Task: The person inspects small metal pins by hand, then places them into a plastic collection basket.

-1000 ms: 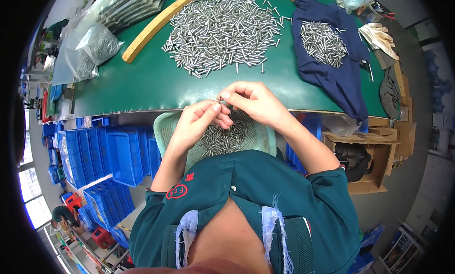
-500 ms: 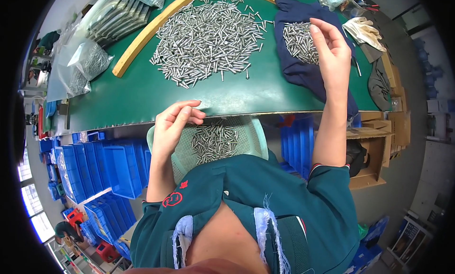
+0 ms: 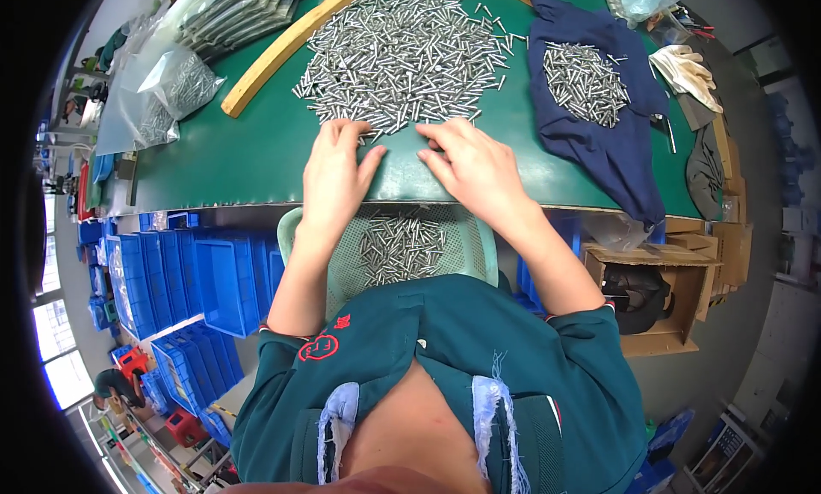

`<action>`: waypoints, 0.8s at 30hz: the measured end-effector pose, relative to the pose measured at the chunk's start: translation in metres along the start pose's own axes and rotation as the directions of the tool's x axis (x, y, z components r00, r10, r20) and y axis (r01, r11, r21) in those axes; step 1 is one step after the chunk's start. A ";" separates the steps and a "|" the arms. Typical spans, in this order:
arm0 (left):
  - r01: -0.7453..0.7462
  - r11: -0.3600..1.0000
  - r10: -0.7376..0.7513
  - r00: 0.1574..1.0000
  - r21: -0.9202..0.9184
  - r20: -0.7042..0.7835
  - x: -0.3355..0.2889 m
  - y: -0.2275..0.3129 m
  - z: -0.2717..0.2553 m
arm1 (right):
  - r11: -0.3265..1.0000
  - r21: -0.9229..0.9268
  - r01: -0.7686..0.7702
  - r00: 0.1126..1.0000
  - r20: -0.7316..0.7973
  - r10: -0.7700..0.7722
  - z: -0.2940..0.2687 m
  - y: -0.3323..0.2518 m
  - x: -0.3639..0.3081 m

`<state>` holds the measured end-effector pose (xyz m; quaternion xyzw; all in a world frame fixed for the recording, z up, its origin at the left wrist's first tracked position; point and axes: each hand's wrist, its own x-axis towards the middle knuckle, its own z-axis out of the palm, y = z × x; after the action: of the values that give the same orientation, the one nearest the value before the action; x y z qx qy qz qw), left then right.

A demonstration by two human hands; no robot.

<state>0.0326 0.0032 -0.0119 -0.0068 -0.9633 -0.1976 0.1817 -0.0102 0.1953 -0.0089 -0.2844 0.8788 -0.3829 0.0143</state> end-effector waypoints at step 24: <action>-0.184 0.968 0.211 0.965 -0.171 0.157 -0.004 -0.010 -0.011 | 0.976 -0.147 0.161 0.985 -0.038 -0.168 0.008 -0.005 -0.003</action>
<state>0.0389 -0.0105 -0.0074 -0.1344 -0.9516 -0.2514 0.1145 -0.0038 0.1890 -0.0118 -0.3468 0.8776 -0.3255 -0.0598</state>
